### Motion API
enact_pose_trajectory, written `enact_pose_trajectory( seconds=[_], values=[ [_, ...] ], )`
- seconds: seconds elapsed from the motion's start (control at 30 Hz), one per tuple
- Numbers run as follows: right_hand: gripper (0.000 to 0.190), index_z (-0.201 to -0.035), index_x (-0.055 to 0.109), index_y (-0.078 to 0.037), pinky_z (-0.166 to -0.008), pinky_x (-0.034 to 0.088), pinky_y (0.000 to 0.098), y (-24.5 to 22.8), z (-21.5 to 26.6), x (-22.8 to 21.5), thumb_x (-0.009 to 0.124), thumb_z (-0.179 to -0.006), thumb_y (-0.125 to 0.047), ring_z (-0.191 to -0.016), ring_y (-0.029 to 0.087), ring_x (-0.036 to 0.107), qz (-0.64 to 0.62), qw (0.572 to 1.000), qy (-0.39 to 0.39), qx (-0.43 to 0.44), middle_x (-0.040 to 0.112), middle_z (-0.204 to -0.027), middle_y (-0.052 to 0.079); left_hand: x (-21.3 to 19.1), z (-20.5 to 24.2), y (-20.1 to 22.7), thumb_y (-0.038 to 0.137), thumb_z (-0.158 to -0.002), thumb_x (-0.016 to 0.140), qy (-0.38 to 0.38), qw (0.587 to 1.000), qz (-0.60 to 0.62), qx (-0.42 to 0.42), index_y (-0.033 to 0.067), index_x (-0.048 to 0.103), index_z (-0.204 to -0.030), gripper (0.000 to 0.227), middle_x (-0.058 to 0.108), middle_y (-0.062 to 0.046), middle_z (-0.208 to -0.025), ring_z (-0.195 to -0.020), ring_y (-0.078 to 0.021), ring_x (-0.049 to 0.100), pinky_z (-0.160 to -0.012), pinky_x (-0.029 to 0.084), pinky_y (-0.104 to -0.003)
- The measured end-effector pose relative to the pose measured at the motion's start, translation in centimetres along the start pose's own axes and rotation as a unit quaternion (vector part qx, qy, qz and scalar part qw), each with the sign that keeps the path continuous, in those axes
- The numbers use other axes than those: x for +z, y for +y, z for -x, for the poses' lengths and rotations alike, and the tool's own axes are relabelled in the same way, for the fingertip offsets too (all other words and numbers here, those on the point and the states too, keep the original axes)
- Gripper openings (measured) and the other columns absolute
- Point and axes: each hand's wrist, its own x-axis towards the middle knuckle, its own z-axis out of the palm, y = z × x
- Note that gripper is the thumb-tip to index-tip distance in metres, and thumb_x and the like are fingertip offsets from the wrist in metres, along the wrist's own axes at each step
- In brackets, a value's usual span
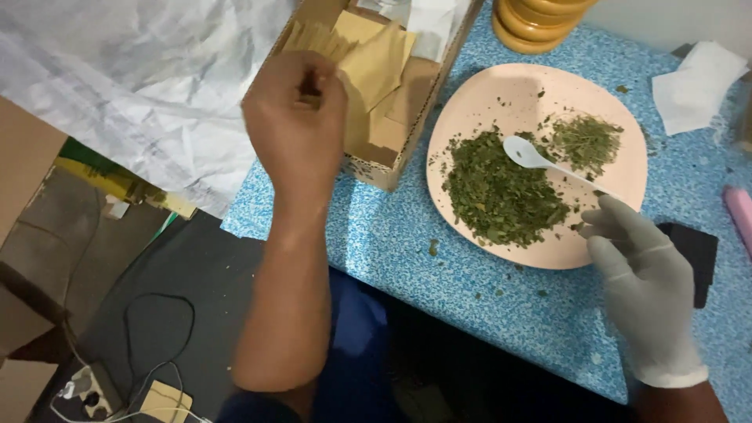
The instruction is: Filling small paper bags with tea leaves, weighing them on a digital scale, and sealing them with a heat sealer.
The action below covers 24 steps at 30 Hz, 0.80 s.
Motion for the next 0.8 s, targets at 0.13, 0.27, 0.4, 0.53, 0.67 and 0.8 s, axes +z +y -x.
enact_pose_trajectory(
  seconds=[0.13, 0.27, 0.4, 0.53, 0.67, 0.8],
  values=[
    [0.047, -0.144, 0.053, 0.007, -0.098, 0.051, 0.0378, 1.3, -0.1, -0.4, 0.052, -0.097, 0.007, -0.108, 0.026, 0.062, -0.008, 1.0, -0.008, -0.026, 0.062, -0.123, 0.018, -0.1, 0.3, -1.0, 0.001, -0.082, 0.063, -0.009, 0.996, -0.087, 0.025, 0.0115, 0.066, -0.08, 0.011, 0.063, 0.0, -0.07, -0.065, -0.0215, 0.055, -0.054, 0.043, -0.038],
    [0.048, -0.145, 0.051, 0.007, -0.101, 0.051, 0.0397, 1.6, 0.0, -0.7, 0.052, -0.097, 0.006, -0.11, 0.027, 0.061, -0.01, 0.999, -0.023, -0.034, 0.062, -0.124, 0.02, -0.4, 0.6, -0.8, 0.007, -0.072, 0.06, -0.072, 0.979, -0.19, -0.007, 0.0184, 0.063, -0.081, 0.015, 0.064, 0.007, -0.075, -0.073, -0.0224, 0.058, -0.062, 0.034, -0.042],
    [0.047, -0.144, 0.052, 0.006, -0.102, 0.05, 0.0383, 1.0, 0.3, -0.7, 0.052, -0.096, 0.009, -0.11, 0.026, 0.06, -0.023, 0.999, -0.016, -0.016, 0.063, -0.122, 0.02, -0.6, 0.6, 0.2, 0.007, -0.07, 0.059, -0.138, 0.965, -0.221, -0.041, 0.0187, 0.074, -0.097, 0.034, 0.071, 0.004, -0.086, -0.089, -0.0272, 0.062, -0.076, 0.034, -0.048],
    [0.049, -0.143, 0.054, 0.006, -0.099, 0.05, 0.0381, 0.3, 0.5, -0.9, 0.051, -0.095, 0.008, -0.107, 0.026, 0.06, -0.011, 1.0, -0.007, -0.011, 0.063, -0.123, 0.019, -0.3, 1.0, -0.4, 0.006, -0.071, 0.061, -0.172, 0.954, -0.24, -0.044, 0.02, 0.073, -0.096, 0.031, 0.069, 0.004, -0.089, -0.093, -0.0293, 0.058, -0.075, 0.032, -0.049],
    [0.048, -0.143, 0.055, 0.005, -0.099, 0.051, 0.0359, 0.6, 0.6, -1.2, 0.052, -0.095, 0.008, -0.107, 0.024, 0.062, -0.014, 1.0, -0.005, -0.008, 0.063, -0.123, 0.017, -0.1, 1.3, -1.2, 0.012, -0.072, 0.065, -0.177, 0.946, -0.27, -0.039, 0.0193, 0.074, -0.09, 0.021, 0.067, 0.002, -0.088, -0.094, -0.0304, 0.057, -0.074, 0.032, -0.048],
    [0.047, -0.143, 0.054, 0.005, -0.099, 0.05, 0.0368, 0.6, 0.6, -1.4, 0.052, -0.096, 0.008, -0.107, 0.025, 0.061, -0.024, 1.0, -0.007, -0.016, 0.063, -0.123, 0.018, 0.3, 1.6, -1.3, 0.028, -0.071, 0.067, -0.129, 0.952, -0.276, 0.001, 0.0202, 0.071, -0.088, 0.019, 0.061, 0.002, -0.092, -0.097, -0.0285, 0.053, -0.074, 0.03, -0.047]
  ],
)
